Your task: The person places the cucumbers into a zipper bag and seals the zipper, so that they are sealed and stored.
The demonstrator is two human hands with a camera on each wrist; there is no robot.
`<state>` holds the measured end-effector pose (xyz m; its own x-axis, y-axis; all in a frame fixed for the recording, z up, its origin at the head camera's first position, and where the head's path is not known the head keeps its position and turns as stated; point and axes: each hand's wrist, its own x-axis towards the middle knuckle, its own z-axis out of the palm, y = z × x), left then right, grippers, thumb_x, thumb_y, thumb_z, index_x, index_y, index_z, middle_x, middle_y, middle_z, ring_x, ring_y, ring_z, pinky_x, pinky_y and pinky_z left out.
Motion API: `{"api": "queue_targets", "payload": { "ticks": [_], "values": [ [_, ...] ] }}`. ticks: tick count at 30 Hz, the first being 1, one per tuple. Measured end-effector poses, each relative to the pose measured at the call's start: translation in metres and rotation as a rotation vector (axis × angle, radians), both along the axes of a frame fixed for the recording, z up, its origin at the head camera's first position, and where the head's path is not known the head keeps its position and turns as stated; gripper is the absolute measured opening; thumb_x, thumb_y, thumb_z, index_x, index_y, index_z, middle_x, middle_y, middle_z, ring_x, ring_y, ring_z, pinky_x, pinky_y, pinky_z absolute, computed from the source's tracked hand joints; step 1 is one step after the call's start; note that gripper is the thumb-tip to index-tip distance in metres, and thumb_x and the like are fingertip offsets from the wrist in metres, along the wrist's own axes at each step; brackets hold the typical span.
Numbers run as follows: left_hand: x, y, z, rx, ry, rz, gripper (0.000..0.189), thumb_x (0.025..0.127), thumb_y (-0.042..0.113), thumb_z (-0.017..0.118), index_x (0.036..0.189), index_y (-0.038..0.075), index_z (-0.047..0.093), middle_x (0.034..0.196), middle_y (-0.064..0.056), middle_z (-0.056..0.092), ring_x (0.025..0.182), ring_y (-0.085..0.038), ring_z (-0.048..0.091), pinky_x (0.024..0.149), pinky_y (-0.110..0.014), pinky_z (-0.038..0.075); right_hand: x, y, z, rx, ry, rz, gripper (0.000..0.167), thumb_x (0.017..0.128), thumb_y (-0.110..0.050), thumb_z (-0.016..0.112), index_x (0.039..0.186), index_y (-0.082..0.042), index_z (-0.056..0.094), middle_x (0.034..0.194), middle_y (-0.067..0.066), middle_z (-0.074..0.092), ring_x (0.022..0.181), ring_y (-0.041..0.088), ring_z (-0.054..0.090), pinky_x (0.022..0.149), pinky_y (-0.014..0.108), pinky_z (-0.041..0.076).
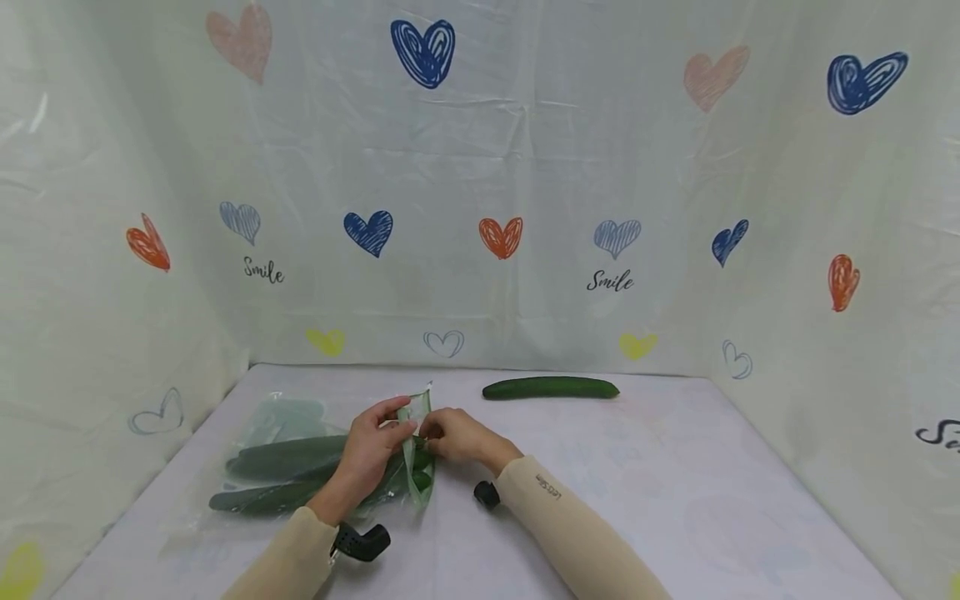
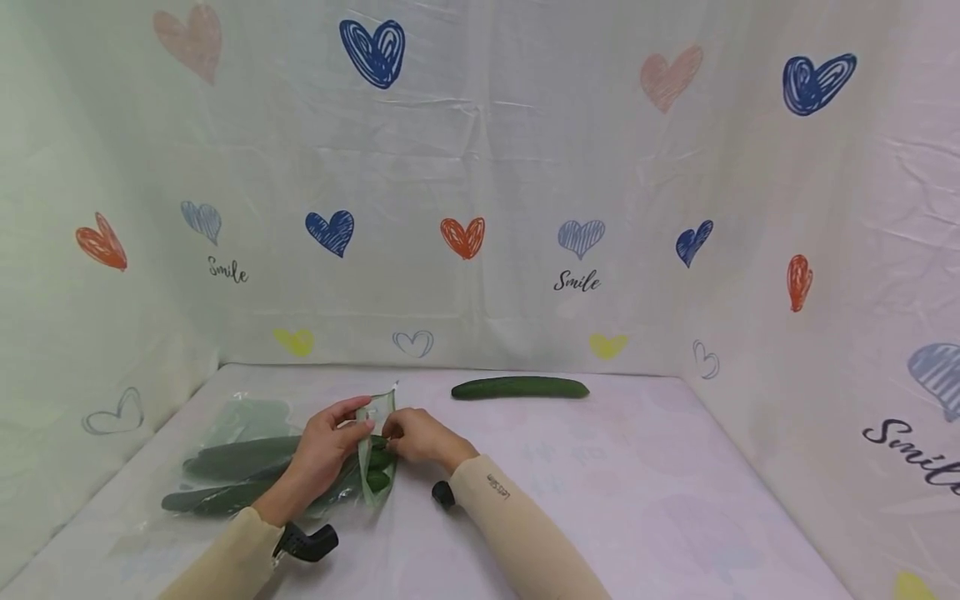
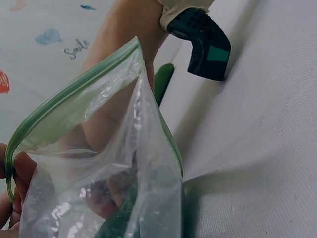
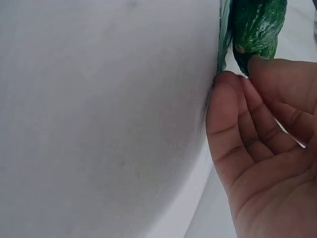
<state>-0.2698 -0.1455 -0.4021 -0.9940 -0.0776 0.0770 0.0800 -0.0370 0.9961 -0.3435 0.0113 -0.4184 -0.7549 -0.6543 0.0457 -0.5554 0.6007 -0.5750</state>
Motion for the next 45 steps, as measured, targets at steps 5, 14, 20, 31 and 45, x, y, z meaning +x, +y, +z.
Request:
{"api": "queue_targets", "payload": {
  "ticks": [5,14,20,31,45],
  "values": [
    [-0.001,0.000,0.001,-0.003,-0.007,0.003,0.047,0.090,-0.002,0.061,0.135,-0.002,0.050,0.115,-0.021,0.047,0.082,-0.016,0.048,0.066,-0.026,0.048,0.000,-0.002,0.001,0.002,0.002,-0.002,0.012,0.087,-0.002,0.063,0.095,-0.009,0.068,0.080,-0.006,0.062,0.072,0.004,0.056,0.066,0.020,0.046],
    [-0.002,0.000,0.000,0.006,-0.006,0.004,0.046,0.089,-0.002,0.062,0.134,-0.003,0.050,0.115,-0.020,0.046,0.080,-0.015,0.048,0.065,-0.025,0.048,-0.001,-0.006,0.000,-0.012,0.005,-0.015,0.010,0.086,-0.001,0.062,0.092,-0.008,0.067,0.074,-0.006,0.061,0.067,0.005,0.055,0.062,0.020,0.046],
    [-0.001,0.001,0.000,0.003,-0.005,0.001,0.047,0.090,-0.002,0.061,0.135,-0.002,0.050,0.111,-0.018,0.048,0.079,-0.014,0.047,0.065,-0.025,0.047,-0.002,0.004,0.002,0.011,0.012,-0.006,0.012,0.088,-0.004,0.062,0.097,-0.010,0.068,0.083,-0.006,0.063,0.074,0.004,0.057,0.068,0.021,0.047],
    [0.000,-0.001,-0.001,-0.022,-0.006,0.000,0.047,0.089,0.001,0.063,0.135,0.000,0.050,0.096,-0.007,0.046,0.075,-0.015,0.045,0.062,-0.027,0.043,-0.019,0.078,0.018,0.040,0.067,-0.081,0.018,0.090,-0.015,0.065,0.105,-0.005,0.066,0.085,-0.004,0.060,0.076,0.011,0.055,0.068,0.029,0.047],
    [-0.002,0.001,-0.006,-0.043,-0.014,0.010,0.047,0.089,0.000,0.063,0.134,0.001,0.052,0.098,-0.010,0.048,0.077,-0.018,0.046,0.064,-0.028,0.045,-0.056,0.172,0.027,0.136,0.187,-0.388,0.038,0.089,-0.021,0.067,0.123,-0.006,0.060,0.122,0.009,0.058,0.116,0.027,0.051,0.097,0.044,0.040]
  ]
}}
